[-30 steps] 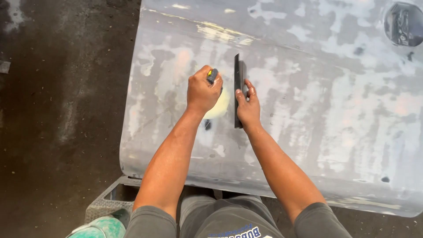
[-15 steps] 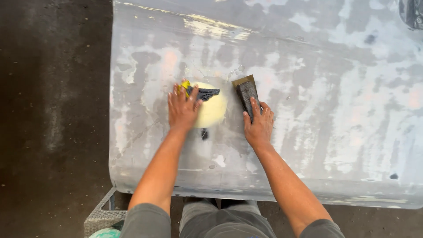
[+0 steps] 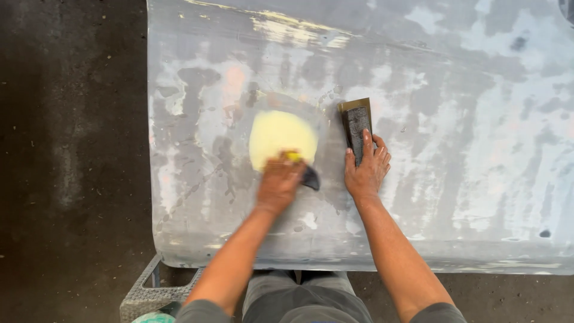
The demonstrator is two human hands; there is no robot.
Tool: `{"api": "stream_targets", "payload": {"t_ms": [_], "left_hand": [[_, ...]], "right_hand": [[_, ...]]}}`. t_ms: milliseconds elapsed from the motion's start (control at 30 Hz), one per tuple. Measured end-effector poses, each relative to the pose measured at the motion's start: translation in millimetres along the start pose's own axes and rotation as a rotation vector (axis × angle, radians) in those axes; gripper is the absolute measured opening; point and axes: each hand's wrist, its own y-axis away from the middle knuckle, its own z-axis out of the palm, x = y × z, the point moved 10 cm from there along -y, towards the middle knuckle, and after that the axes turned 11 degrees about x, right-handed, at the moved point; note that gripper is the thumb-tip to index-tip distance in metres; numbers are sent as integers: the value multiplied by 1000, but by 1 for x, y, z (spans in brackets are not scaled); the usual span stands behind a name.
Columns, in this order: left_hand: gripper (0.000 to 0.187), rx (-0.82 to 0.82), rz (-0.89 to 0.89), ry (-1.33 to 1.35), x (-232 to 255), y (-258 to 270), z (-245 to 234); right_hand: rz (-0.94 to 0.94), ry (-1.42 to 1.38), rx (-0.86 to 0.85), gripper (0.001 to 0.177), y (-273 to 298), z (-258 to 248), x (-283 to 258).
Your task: The person uses a sanding block to smooth a yellow circular patch on a large, flat, translucent surface. They repeatedly rub the sanding block over the patch and occasionally dip it into a green bucket of water. A yellow cloth is used to wipe the surface during the process.
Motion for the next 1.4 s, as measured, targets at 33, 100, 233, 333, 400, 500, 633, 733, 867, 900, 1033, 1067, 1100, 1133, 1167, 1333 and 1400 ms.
{"api": "stream_targets", "payload": {"t_ms": [33,100,233,333,400,500,633,733,867,900,1033,1067,1100,1133,1167,1333,1400], "left_hand": [[48,-1,-4,-4,-25,6,-17],[49,96,-290,-304,-113,10,-60],[51,220,-517,-266,-138,-36,-54],[81,278,-391,-50,-62,-66,-27],[43,1,-107,93,13,-58,17],[38,-32,59,160,26,-7,-2],[34,28,-49,148,-64,31,-49],[44,248,-436,-221,-147,40,-95],[42,271,-574,-222,-159,38,-110],[42,266,-549,-211,-155,38,-107],[42,258,-536,-225,-134,43,-103],[43,262,-520,-213,-134,46,-100],[43,265,-503,-201,-133,49,-96],[43,261,-502,-191,-131,46,-97],[43,251,-510,-204,-130,45,-97],[44,240,-485,-200,-127,49,-98],[44,233,-482,-202,-127,46,-96]], "right_hand": [[-2,-3,-4,65,1,2,-1],[34,27,-19,67,-3,9,1],[63,25,-42,65,10,15,-8],[36,31,-16,64,15,10,-15],[17,37,-36,64,17,11,-21],[8,50,-25,64,17,8,-17],[-7,40,-62,70,10,13,-27],[-58,43,-44,64,4,24,-37],[-323,-38,-62,64,6,46,-113],[-399,-49,-89,64,13,54,-134],[-650,-134,-193,61,85,37,-148],[-688,-154,-241,62,98,29,-146],[-726,-173,-289,64,111,22,-144],[-720,-164,-290,64,106,28,-138],[-752,-127,-257,62,103,32,-132],[-588,-60,-112,63,-16,68,-176],[-514,-94,-28,60,-44,69,-189]]}}
